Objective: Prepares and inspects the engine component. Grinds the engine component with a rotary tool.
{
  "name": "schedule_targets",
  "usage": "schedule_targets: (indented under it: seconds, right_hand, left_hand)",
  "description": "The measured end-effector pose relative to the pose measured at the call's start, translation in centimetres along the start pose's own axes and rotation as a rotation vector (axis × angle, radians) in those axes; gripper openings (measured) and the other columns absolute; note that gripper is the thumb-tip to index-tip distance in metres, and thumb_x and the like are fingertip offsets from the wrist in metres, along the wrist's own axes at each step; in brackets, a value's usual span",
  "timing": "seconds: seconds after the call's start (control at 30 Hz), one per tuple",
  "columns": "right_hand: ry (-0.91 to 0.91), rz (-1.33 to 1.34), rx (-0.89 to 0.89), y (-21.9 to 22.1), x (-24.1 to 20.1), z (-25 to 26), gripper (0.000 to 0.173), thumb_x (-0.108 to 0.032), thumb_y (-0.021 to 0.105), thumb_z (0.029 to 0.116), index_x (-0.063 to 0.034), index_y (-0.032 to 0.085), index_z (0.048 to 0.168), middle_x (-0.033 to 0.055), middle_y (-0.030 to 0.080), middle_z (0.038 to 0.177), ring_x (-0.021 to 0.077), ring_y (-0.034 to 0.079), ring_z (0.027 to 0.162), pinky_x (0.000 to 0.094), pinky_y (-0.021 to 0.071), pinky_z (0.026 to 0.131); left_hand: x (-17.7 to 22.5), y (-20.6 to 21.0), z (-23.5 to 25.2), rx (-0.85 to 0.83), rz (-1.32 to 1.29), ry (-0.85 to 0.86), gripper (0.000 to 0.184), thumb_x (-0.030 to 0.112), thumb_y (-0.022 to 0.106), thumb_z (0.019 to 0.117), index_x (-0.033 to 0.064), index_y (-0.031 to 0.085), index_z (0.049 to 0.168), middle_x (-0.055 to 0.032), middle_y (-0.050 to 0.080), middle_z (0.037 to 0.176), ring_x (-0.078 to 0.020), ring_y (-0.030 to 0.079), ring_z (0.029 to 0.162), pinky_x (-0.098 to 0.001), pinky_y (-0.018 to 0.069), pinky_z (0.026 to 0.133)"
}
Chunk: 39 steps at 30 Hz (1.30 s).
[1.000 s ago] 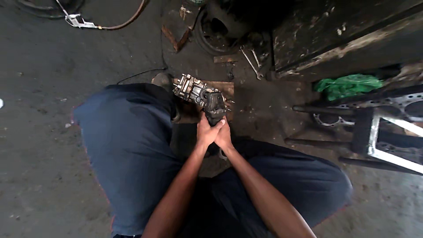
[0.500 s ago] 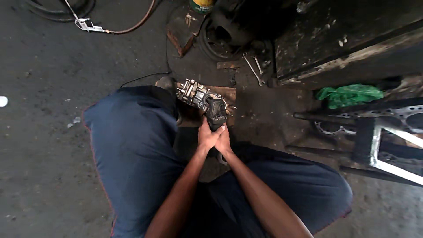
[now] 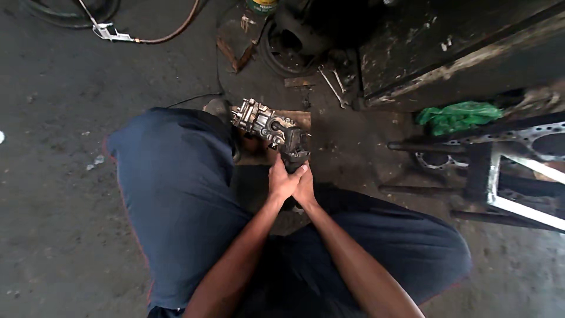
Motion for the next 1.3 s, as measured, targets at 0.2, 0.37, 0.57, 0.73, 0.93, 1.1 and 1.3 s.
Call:
schedule_targets:
  seconds: [0.2, 0.37, 0.57, 0.73, 0.93, 1.1, 1.3]
  right_hand:
    - [0.013, 0.016, 0.005, -1.0, 0.0, -0.7, 0.061, -0.024, 0.068, 0.0942, 0.0073, 0.047, 0.142, 0.0167, 0.071, 0.117, 0.0202, 0.069, 0.110, 0.0393, 0.0550, 0.101]
    - [0.021, -0.012, 0.003, -1.5, -0.4, -0.9, 0.062, -0.024, 0.071, 0.0917, 0.0048, 0.047, 0.142, 0.0161, 0.071, 0.116, 0.0211, 0.070, 0.108, 0.0415, 0.0553, 0.099]
    - [0.005, -0.011, 0.002, -1.4, -0.8, -0.5, 0.058, -0.023, 0.070, 0.0928, 0.0017, 0.050, 0.141, 0.0151, 0.071, 0.116, 0.0210, 0.069, 0.109, 0.0423, 0.0551, 0.099]
    - [-0.001, 0.017, 0.001, -1.3, -1.0, -0.3, 0.056, -0.025, 0.070, 0.0928, -0.0004, 0.051, 0.139, 0.0131, 0.071, 0.115, 0.0189, 0.069, 0.107, 0.0416, 0.0561, 0.097]
    - [-0.001, -0.005, -0.014, -1.6, -1.8, -0.3, 0.055, -0.026, 0.070, 0.0928, -0.0013, 0.051, 0.139, 0.0124, 0.071, 0.114, 0.0184, 0.069, 0.107, 0.0415, 0.0561, 0.097]
    - [0.052, -0.039, -0.043, -2.0, -2.7, -0.3, 0.053, -0.025, 0.070, 0.0943, -0.0022, 0.051, 0.139, 0.0134, 0.071, 0.113, 0.0211, 0.070, 0.106, 0.0437, 0.0559, 0.097]
    - [0.049, -0.052, -0.084, -2.5, -3.1, -0.4, 0.052, -0.022, 0.068, 0.0953, -0.0019, 0.050, 0.140, 0.0144, 0.072, 0.111, 0.0231, 0.070, 0.106, 0.0455, 0.0558, 0.097]
  left_hand:
    - [0.7, 0.4, -1.2, -0.018, 0.013, 0.042, 0.078, 0.036, 0.081, 0.0876, 0.0032, 0.045, 0.148, -0.0163, 0.068, 0.127, -0.0233, 0.065, 0.121, -0.0440, 0.0512, 0.108]
    - [1.1, 0.5, -1.5, -0.032, 0.025, 0.054, 0.076, 0.038, 0.081, 0.0885, 0.0042, 0.046, 0.147, -0.0157, 0.069, 0.125, -0.0233, 0.066, 0.120, -0.0446, 0.0518, 0.107]
    - [1.4, 0.1, -1.3, -0.014, 0.022, 0.072, 0.076, 0.038, 0.081, 0.0879, 0.0054, 0.047, 0.147, -0.0149, 0.069, 0.124, -0.0231, 0.066, 0.118, -0.0456, 0.0527, 0.106]
    - [1.7, -0.2, -1.4, 0.004, 0.022, 0.085, 0.076, 0.038, 0.081, 0.0877, 0.0053, 0.047, 0.147, -0.0147, 0.069, 0.123, -0.0236, 0.067, 0.118, -0.0465, 0.0533, 0.105]
    - [2.3, -0.6, -1.9, 0.014, 0.024, 0.090, 0.072, 0.037, 0.081, 0.0891, 0.0059, 0.048, 0.146, -0.0141, 0.070, 0.123, -0.0225, 0.067, 0.117, -0.0463, 0.0537, 0.104]
    - [2.6, -0.9, -2.1, 0.014, -0.015, 0.071, 0.071, 0.038, 0.081, 0.0893, 0.0068, 0.049, 0.145, -0.0138, 0.070, 0.121, -0.0224, 0.068, 0.115, -0.0463, 0.0546, 0.102]
    - [2.6, -0.8, -2.4, 0.027, -0.044, 0.064, 0.074, 0.037, 0.081, 0.0889, 0.0059, 0.048, 0.147, -0.0134, 0.070, 0.122, -0.0214, 0.068, 0.115, -0.0451, 0.0553, 0.102]
Point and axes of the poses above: each hand's wrist, its own z-axis towards the middle knuckle, its own y-axis out of the palm, x = y × z, the point moved 4 cm from there along z, towards the middle knuckle
